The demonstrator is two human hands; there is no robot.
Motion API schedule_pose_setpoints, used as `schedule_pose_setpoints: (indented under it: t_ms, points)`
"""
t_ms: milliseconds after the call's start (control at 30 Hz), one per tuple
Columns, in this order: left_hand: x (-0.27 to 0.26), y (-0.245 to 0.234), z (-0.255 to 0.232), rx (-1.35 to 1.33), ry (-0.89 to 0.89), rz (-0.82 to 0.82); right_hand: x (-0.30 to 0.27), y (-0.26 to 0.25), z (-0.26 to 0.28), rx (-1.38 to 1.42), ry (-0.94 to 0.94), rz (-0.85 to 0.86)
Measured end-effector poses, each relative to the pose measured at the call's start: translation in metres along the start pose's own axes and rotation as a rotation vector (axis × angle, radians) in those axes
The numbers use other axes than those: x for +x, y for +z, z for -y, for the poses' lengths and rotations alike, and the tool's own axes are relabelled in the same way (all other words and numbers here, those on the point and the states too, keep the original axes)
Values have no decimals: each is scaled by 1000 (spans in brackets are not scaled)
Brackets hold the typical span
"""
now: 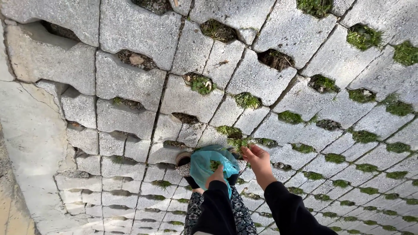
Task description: The person picks grass from between concrete paving stones by hand and places the grass into a blue plastic bag.
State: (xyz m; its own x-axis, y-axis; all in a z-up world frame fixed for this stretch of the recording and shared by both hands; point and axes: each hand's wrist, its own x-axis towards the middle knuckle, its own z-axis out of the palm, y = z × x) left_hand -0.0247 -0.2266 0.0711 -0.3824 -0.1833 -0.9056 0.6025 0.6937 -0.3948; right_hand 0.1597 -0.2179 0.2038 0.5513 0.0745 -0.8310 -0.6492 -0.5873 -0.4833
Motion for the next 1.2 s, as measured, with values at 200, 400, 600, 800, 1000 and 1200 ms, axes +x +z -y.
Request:
schedule_pose_setpoints:
  t_ms: [200,400,600,800,1000,1200]
  points:
    - [-5,12,4,-740,192,424,6,-13,-13,-22,17,49]
    - [16,11,-12,-797,457,-14,3,-36,-37,38,51,75]
    - [-229,-66,-19,-506,461,237,-1,-45,-61,-146,173,279]
    - [-229,-13,21,-423,725,306,-2,-11,-65,-918,-60,345]
    - [-313,-8,16,-367,691,234,10,-13,-82,-932,-77,318]
    - [-347,44,3,-438,920,355,5,-47,-21,-1019,-199,174]
